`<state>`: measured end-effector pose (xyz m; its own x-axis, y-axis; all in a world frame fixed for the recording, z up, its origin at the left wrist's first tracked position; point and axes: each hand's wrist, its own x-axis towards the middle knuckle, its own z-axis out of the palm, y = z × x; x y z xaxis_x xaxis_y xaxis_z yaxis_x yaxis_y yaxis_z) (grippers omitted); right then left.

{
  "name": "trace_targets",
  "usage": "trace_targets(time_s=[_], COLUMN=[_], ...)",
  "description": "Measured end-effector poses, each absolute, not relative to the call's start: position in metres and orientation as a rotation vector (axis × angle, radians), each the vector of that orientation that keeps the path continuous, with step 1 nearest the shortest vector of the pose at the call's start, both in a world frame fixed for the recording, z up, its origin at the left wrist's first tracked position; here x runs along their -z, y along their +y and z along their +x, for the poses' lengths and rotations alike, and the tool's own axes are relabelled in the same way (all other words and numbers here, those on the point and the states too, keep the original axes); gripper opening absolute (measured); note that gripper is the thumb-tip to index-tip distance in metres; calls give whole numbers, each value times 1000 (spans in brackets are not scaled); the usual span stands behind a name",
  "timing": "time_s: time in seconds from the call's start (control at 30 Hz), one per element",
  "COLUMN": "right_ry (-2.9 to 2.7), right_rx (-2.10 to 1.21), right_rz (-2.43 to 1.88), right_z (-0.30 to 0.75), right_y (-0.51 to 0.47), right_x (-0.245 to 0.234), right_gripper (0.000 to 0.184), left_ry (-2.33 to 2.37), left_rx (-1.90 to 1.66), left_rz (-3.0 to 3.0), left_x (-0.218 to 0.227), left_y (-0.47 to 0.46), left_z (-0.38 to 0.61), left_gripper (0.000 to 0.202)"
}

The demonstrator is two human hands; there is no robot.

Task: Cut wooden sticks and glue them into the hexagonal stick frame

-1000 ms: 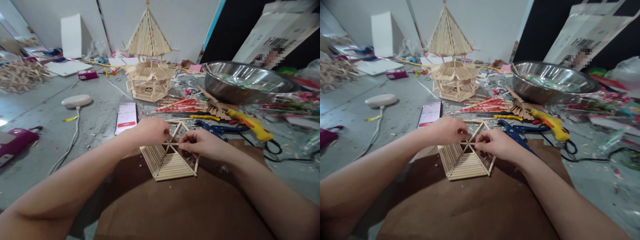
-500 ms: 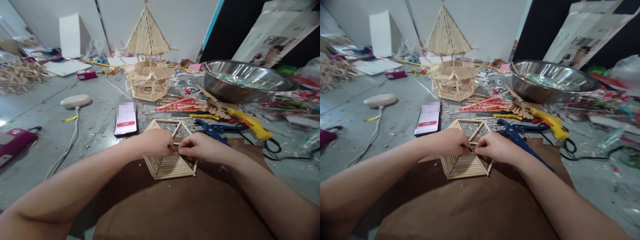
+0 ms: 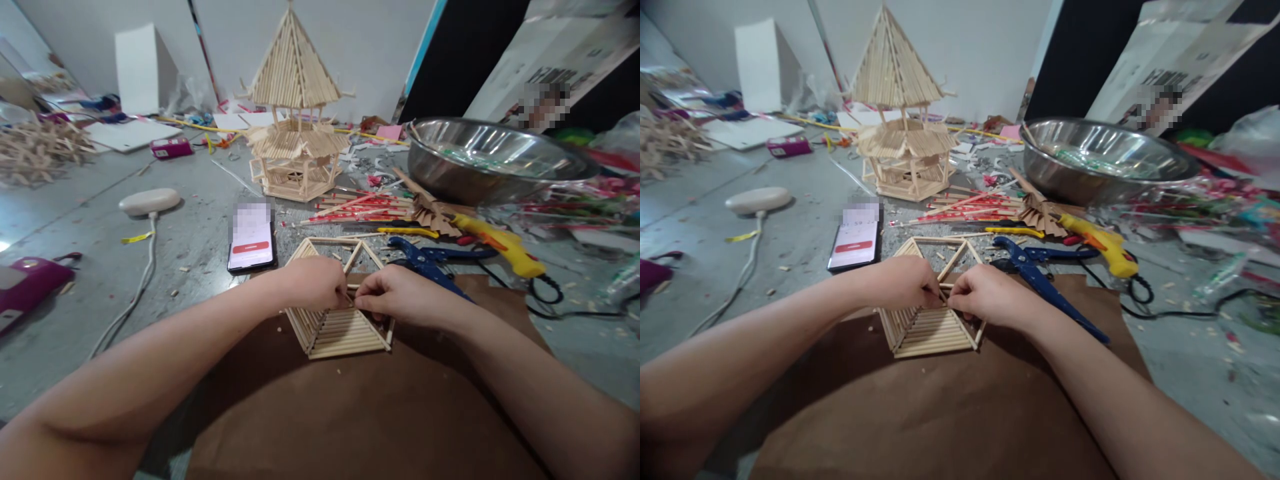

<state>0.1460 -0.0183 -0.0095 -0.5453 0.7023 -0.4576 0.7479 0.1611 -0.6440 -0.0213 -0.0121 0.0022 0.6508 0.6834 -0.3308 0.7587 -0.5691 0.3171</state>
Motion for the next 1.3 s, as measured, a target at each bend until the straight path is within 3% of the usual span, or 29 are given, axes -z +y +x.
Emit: trace_targets(time_s=[0.43, 0.67, 1.3], right_ry=[2332, 2341, 2341], right_rx=[1399, 1337, 1345], right_rz=[1500, 1483, 1478], right_z=[146, 145, 144], right_y=[-18, -19, -19], right_x=[11, 7, 8], right_gripper=[28, 27, 27], left_ry=[1139, 925, 1005], left_rx=[127, 175, 197], left_rz=[2462, 2466, 2414], left_x=[4, -2, -1], left_y=[-11, -7, -9], left_z=[-22, -26, -27], left_gripper=[25, 23, 25])
